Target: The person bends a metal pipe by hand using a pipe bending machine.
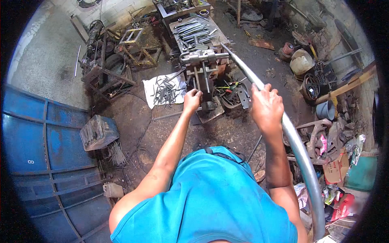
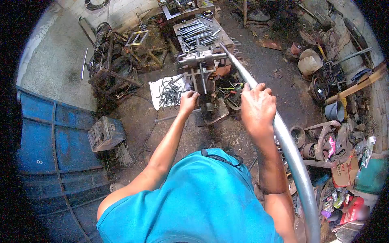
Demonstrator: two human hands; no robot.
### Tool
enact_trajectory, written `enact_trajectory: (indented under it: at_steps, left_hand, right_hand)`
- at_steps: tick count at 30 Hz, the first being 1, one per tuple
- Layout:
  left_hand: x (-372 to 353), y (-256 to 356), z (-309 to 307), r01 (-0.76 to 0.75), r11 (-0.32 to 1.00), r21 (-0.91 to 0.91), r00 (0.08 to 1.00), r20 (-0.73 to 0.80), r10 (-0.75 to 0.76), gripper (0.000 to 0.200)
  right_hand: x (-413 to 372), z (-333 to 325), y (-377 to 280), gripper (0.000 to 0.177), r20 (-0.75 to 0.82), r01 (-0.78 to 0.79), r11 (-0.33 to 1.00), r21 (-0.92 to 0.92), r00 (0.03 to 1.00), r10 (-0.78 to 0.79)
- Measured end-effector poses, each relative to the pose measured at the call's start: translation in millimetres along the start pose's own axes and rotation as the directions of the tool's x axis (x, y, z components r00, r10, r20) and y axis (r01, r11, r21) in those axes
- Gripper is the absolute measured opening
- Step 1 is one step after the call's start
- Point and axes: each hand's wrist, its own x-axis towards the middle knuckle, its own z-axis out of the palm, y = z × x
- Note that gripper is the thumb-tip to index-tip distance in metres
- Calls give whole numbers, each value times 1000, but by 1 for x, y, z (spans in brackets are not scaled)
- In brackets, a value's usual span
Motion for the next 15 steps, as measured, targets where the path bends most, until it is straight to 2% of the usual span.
enact_trajectory:
  at_steps: [1, 4, 5, 7, 8, 10, 11, 13, 15]
  left_hand:
    - [-7, 2, -3, -44, 997, -66, 997, -65, 39, 20]
    - [12, -27, -14, -31, 996, -86, 991, -135, 19, 21]
    - [18, -28, -19, 24, 998, -53, 992, -119, -30, 24]
    - [21, -3, -30, -7, 997, 81, 995, -100, 15, 23]
    - [29, -3, -30, -9, 997, 82, 995, -97, 17, 23]
    - [45, 1, -29, -110, 990, 83, 961, -245, 127, 22]
    - [50, 3, -28, -114, 990, 84, 962, -238, 131, 22]
    - [52, 24, -25, -113, 990, 88, 916, -377, 138, 24]
    - [58, 30, -25, -130, 983, 131, 918, -358, 170, 22]
  right_hand:
    - [0, -2, 0, 29, 18, -1, 1000, 8, 1000, 1]
    - [0, -3, -1, 31, 32, -7, 1000, 24, 999, 6]
    - [0, -3, -1, 32, 27, -11, 999, 31, 1000, 11]
    - [0, -2, -2, 32, 24, -19, 999, 48, 1000, 17]
    - [0, -2, -2, 31, 22, -26, 997, 66, 999, 25]
    - [0, -4, -2, 31, 24, -33, 996, 79, 999, 31]
    - [0, -5, -3, 30, 29, -35, 995, 91, 999, 32]
    - [0, -6, -3, 29, 15, -46, 994, 99, 999, 45]
    - [-1, -4, -4, 28, 5, -62, 993, 105, 998, 61]
